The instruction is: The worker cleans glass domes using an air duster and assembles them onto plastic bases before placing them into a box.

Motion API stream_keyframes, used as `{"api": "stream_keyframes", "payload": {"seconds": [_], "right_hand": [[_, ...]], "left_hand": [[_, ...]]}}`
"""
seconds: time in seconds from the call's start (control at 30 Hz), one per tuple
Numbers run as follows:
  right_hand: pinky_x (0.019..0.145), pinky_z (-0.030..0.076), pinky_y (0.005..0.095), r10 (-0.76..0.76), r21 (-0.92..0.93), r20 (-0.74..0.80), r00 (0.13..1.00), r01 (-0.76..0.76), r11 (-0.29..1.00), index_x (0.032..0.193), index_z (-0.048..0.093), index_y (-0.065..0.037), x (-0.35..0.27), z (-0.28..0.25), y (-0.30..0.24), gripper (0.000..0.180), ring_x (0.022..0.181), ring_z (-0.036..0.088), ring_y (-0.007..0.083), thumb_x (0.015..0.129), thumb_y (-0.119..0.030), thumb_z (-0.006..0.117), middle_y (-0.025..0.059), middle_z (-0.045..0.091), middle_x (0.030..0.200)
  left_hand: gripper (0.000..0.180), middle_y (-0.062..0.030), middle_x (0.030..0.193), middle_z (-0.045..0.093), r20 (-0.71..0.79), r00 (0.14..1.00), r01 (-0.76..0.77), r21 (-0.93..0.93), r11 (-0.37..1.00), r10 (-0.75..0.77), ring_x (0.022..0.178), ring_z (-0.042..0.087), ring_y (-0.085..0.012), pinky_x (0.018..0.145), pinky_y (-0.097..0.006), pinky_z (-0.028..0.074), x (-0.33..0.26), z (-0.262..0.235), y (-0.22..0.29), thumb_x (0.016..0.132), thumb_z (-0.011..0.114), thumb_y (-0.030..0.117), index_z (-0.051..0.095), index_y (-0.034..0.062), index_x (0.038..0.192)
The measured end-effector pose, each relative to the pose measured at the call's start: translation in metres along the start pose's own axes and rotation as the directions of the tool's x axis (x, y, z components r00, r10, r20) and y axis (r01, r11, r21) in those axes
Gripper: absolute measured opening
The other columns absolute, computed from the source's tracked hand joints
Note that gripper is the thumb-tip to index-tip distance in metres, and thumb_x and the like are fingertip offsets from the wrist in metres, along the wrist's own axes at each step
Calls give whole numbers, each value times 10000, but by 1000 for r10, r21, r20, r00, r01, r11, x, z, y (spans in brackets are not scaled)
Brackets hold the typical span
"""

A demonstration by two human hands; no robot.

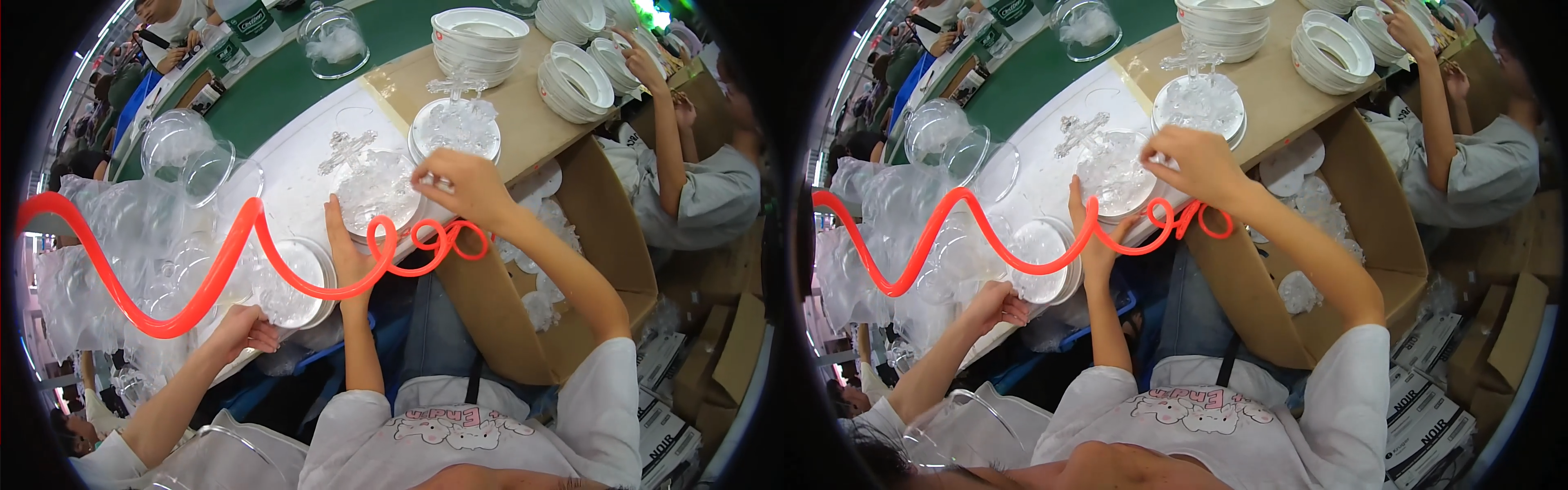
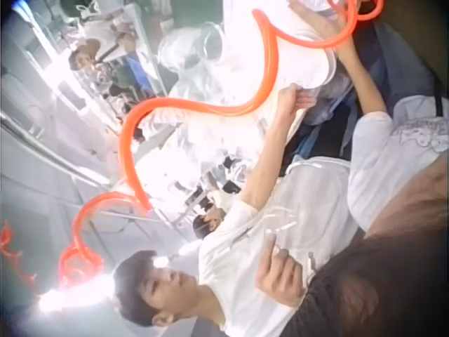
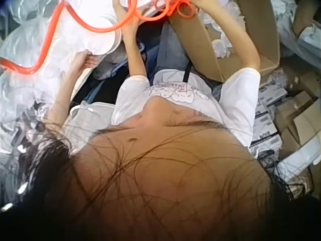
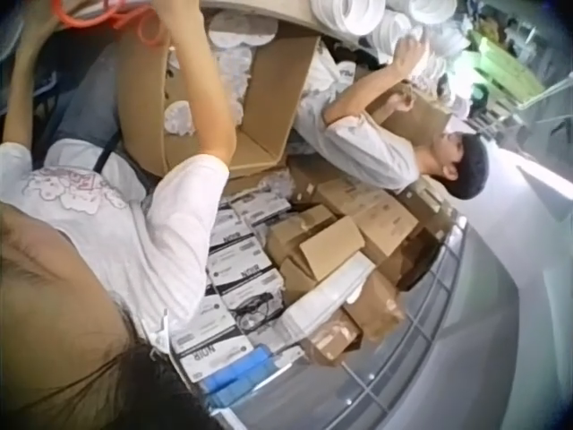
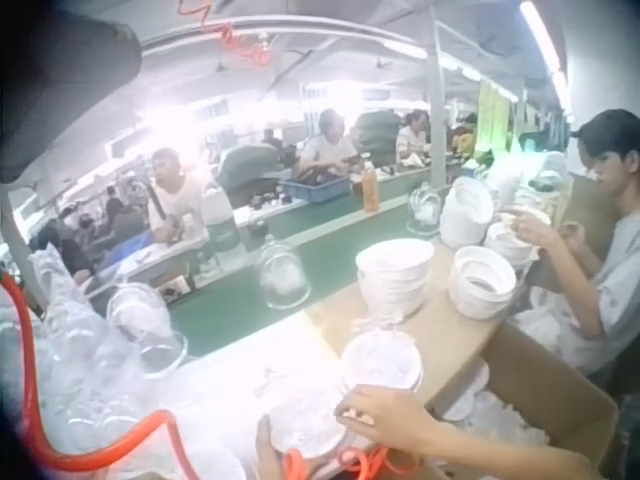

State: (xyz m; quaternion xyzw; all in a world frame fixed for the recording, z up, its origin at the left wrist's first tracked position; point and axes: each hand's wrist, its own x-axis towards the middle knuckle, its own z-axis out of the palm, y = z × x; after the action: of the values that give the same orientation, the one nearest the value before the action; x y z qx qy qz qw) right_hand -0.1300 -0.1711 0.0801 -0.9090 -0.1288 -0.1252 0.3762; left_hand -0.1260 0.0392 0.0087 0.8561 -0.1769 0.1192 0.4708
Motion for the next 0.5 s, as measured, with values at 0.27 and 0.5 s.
{"api": "stream_keyframes", "payload": {"seconds": [0.27,0.5], "right_hand": [[665,475,317,72,102,22,997,-74,992,915,635,-84,-84,3,12,179,805,600,229,801,-220,619,64,619,893],[752,470,343,482,93,-155,862,-473,876,1080,565,-98,-185,12,49,323,905,588,258,789,-225,625,96,594,1006]], "left_hand": [[1026,-222,1391,277,-44,998,48,-12,999,-49,1283,301,-319,1052,-371,246,8,0,-5,581,822,228,217,-51,1361],[1055,-255,1415,224,-66,983,171,4,985,-170,1285,319,-291,1053,-348,243,14,-23,-16,614,809,209,140,-60,1384]]}}
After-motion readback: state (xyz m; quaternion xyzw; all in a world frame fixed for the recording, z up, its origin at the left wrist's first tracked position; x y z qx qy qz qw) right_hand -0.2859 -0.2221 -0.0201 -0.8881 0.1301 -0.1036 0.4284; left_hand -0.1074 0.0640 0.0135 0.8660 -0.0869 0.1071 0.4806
